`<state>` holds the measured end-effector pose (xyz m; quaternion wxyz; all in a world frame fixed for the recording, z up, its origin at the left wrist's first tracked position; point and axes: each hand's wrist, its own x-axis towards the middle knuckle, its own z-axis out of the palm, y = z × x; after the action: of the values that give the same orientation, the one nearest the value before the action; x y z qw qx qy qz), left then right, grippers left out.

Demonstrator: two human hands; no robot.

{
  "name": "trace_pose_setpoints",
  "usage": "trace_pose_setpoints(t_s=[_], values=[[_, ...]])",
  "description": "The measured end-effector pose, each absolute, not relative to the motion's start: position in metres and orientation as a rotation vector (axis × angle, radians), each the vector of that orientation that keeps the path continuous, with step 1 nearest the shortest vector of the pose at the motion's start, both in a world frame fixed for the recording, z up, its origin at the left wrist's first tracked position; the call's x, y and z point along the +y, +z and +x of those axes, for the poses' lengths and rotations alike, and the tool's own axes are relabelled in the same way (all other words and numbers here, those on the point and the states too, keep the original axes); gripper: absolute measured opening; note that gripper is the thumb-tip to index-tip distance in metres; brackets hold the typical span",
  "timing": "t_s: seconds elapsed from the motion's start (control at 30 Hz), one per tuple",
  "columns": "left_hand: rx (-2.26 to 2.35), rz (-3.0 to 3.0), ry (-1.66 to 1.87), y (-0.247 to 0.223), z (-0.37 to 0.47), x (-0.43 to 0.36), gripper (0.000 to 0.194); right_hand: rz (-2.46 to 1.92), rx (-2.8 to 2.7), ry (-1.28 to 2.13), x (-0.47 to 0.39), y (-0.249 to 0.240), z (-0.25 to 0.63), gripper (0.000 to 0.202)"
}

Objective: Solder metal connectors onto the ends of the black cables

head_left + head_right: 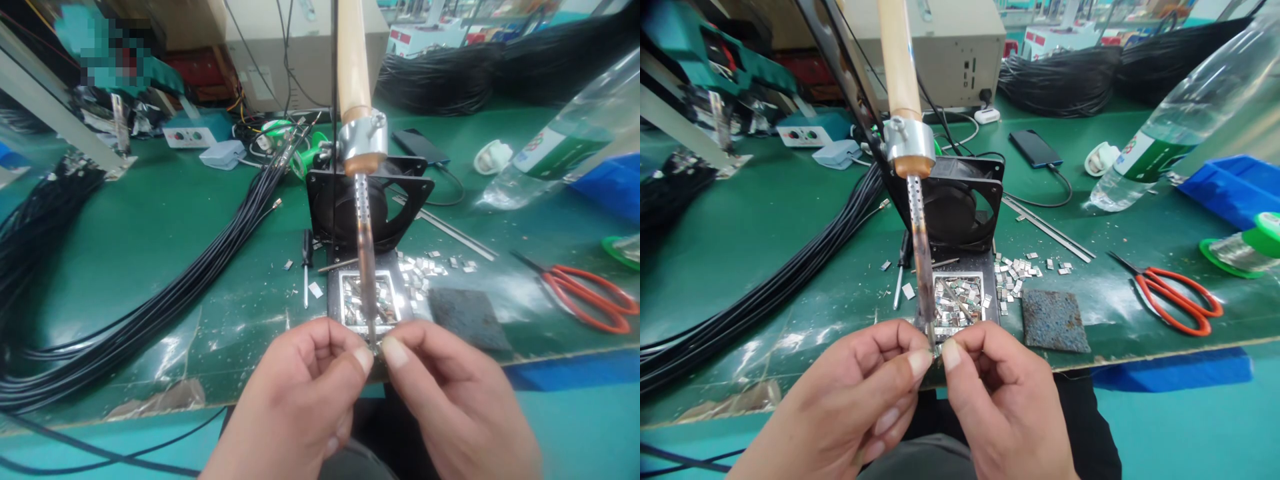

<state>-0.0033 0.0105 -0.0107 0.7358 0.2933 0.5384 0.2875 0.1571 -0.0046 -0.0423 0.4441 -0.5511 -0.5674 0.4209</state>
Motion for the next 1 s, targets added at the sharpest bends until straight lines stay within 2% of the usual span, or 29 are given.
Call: trace_pose_setpoints(t_s=[1.0], values=[[1.209,0.657,0.631,-0.0105,-0.0044,0.0074,0.023,-1.37,-1.446,1.022,-0.0053,-0.0417,0.1563,0.028]])
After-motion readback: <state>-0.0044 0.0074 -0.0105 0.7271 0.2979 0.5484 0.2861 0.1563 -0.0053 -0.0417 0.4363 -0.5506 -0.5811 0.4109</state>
